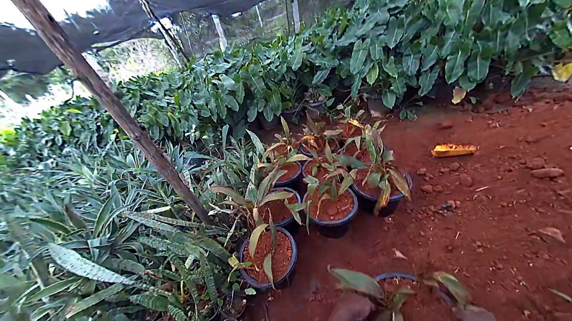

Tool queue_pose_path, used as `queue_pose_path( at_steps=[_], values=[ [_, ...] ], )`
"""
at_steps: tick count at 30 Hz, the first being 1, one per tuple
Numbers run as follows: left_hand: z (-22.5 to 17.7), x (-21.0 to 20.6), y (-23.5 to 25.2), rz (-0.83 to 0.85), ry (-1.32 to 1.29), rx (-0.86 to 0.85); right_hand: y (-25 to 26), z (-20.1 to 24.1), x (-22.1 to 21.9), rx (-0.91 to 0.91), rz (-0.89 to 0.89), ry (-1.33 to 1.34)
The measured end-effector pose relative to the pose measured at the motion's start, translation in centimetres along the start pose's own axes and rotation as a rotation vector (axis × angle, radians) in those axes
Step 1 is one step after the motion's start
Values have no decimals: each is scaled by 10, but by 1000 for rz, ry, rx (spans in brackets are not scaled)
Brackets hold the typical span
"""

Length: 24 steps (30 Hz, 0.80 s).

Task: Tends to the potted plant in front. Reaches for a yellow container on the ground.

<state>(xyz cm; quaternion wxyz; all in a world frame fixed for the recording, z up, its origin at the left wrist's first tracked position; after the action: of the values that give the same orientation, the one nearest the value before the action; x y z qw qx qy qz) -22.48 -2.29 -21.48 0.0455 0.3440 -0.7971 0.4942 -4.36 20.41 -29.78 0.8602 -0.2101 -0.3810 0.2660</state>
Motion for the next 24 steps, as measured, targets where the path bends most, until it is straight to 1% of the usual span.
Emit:
queue_pose_path(
  at_steps=[2,3,5,7,9,12,14,17,22,24],
  values=[
    [1,29,-14,-19,-94,45,-12,26,-11,20,24,35],
    [4,44,-16,-41,-101,47,-20,42,-19,37,42,68],
    [13,78,-20,-82,-71,30,-42,71,-37,60,105,147],
    [21,117,-31,-85,-23,20,-68,94,-56,62,191,240],
    [36,158,-36,-107,-21,40,-93,113,-78,68,284,303],
    [74,200,-42,-152,-163,48,-129,127,-115,69,414,312],
    [99,214,-53,-202,-221,88,-144,128,-141,68,495,281],
    [152,222,-55,-265,-279,169,-159,119,-180,96,596,171],
    [211,224,-50,-364,-344,228,-162,97,-236,176,628,4],
    [233,230,-39,-405,-364,201,-165,97,-250,189,641,-23]
  ],
)
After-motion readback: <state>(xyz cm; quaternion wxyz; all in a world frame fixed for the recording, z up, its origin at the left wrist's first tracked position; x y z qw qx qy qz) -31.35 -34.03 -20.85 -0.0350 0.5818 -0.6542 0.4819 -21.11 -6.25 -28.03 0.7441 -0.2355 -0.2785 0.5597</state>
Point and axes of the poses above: each hand's wrist, its own y-axis towards the middle knuckle, its own x-axis out of the back of the hand, z = x × y, the point moved 5 cm from there along y, towards the middle knuckle, and after that the axes turned 8 degrees about -z, right-handed, at the moved point
